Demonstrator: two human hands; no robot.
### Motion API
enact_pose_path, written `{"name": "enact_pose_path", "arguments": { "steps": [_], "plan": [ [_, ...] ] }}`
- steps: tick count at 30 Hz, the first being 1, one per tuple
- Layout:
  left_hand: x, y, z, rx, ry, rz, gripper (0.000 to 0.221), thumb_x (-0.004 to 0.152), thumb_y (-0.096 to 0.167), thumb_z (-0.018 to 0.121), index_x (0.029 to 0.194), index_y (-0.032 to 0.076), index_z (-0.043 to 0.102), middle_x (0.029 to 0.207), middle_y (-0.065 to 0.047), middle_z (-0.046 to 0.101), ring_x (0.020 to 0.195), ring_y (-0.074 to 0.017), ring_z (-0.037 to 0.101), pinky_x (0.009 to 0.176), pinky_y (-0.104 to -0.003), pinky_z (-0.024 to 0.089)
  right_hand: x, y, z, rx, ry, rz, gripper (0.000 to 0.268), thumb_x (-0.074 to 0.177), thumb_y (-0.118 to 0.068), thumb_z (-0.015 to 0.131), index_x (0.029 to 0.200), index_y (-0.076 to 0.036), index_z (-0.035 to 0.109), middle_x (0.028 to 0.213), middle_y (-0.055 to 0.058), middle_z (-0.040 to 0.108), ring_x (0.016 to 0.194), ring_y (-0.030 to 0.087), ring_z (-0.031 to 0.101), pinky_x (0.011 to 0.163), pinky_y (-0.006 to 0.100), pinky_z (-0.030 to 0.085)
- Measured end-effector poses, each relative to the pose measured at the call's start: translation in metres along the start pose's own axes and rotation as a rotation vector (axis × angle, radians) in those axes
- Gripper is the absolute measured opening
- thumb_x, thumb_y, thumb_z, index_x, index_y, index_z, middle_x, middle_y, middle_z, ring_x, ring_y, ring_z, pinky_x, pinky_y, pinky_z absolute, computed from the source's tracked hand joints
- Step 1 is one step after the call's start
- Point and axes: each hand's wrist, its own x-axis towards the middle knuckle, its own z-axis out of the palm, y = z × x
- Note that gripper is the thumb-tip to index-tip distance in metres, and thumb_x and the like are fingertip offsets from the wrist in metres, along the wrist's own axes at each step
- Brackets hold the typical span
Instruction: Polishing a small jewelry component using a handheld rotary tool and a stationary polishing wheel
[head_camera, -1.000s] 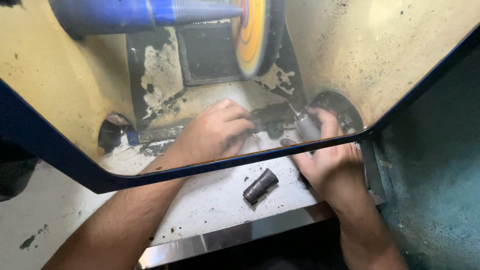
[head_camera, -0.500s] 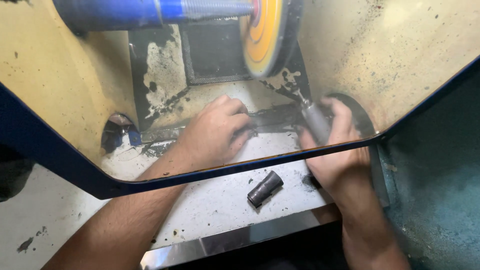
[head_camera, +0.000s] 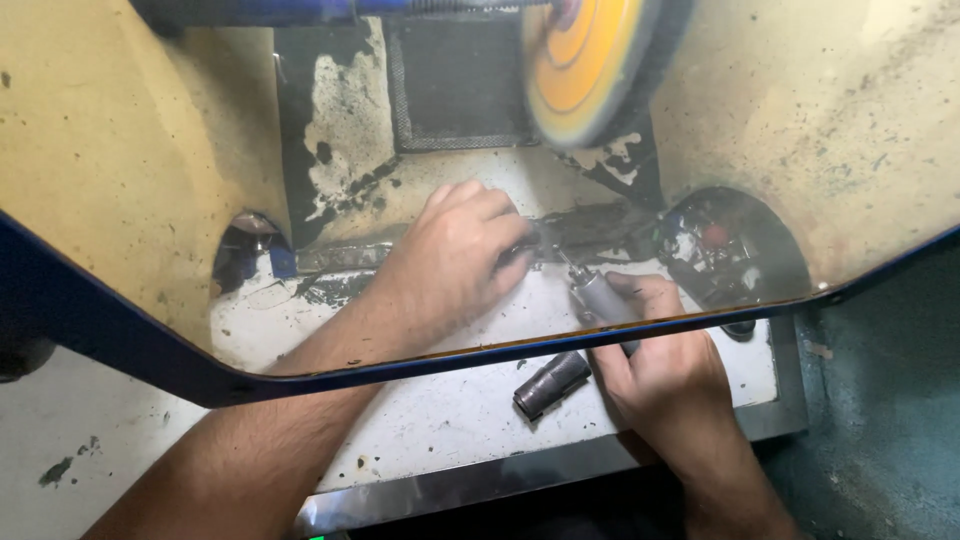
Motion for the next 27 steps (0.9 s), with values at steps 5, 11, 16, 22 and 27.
{"name": "enact_pose_path", "arguments": {
  "steps": [5, 11, 16, 22, 27],
  "plan": [
    [-0.002, -0.002, -0.016, -0.065, -0.031, -0.029, 0.033, 0.093, 0.023, 0.070, 0.123, 0.012, 0.067, 0.109, -0.004, 0.072, 0.103, -0.0209, 0.061, 0.098, -0.045, 0.047, -0.002, 0.009, 0.001, 0.059, -0.047, 0.058, 0.035, 0.098, -0.021, 0.067, 0.122, 0.003, 0.061, 0.110, 0.011, 0.070, 0.091, 0.030, 0.070, 0.079, 0.036, 0.054],
    [-0.003, -0.006, -0.013, 0.029, -0.039, 0.040, 0.022, 0.094, 0.027, 0.068, 0.111, 0.015, 0.073, 0.104, -0.004, 0.063, 0.097, -0.0191, 0.056, 0.089, -0.041, 0.050, -0.004, 0.015, -0.003, 0.054, -0.077, 0.091, 0.036, 0.096, -0.013, 0.064, 0.128, 0.003, 0.059, 0.118, 0.014, 0.069, 0.094, 0.032, 0.068, 0.082, 0.036, 0.053],
    [-0.003, -0.005, -0.009, 0.153, -0.028, 0.141, 0.017, 0.093, 0.016, 0.070, 0.108, 0.009, 0.070, 0.100, -0.006, 0.061, 0.093, -0.0205, 0.056, 0.085, -0.039, 0.055, -0.006, 0.023, -0.002, 0.038, -0.055, 0.034, 0.036, 0.097, -0.009, 0.064, 0.128, 0.007, 0.058, 0.121, 0.018, 0.067, 0.098, 0.035, 0.069, 0.085, 0.038, 0.054],
    [0.003, -0.012, -0.001, 0.210, -0.008, 0.141, 0.016, 0.099, 0.020, 0.062, 0.109, 0.011, 0.069, 0.101, -0.003, 0.063, 0.090, -0.0198, 0.054, 0.078, -0.038, 0.048, 0.002, 0.015, -0.004, 0.060, -0.090, 0.063, 0.035, 0.094, -0.012, 0.066, 0.125, 0.001, 0.060, 0.120, 0.012, 0.069, 0.098, 0.030, 0.071, 0.084, 0.036, 0.054],
    [0.003, -0.013, 0.001, 0.290, -0.056, 0.148, 0.037, 0.080, -0.008, 0.052, 0.112, 0.009, 0.064, 0.106, -0.005, 0.059, 0.094, -0.0228, 0.050, 0.078, -0.038, 0.044, 0.012, 0.020, 0.001, 0.139, -0.265, 0.275, 0.042, 0.086, -0.030, 0.071, 0.124, -0.015, 0.062, 0.114, -0.003, 0.074, 0.096, 0.022, 0.073, 0.083, 0.033, 0.053]
  ]
}}
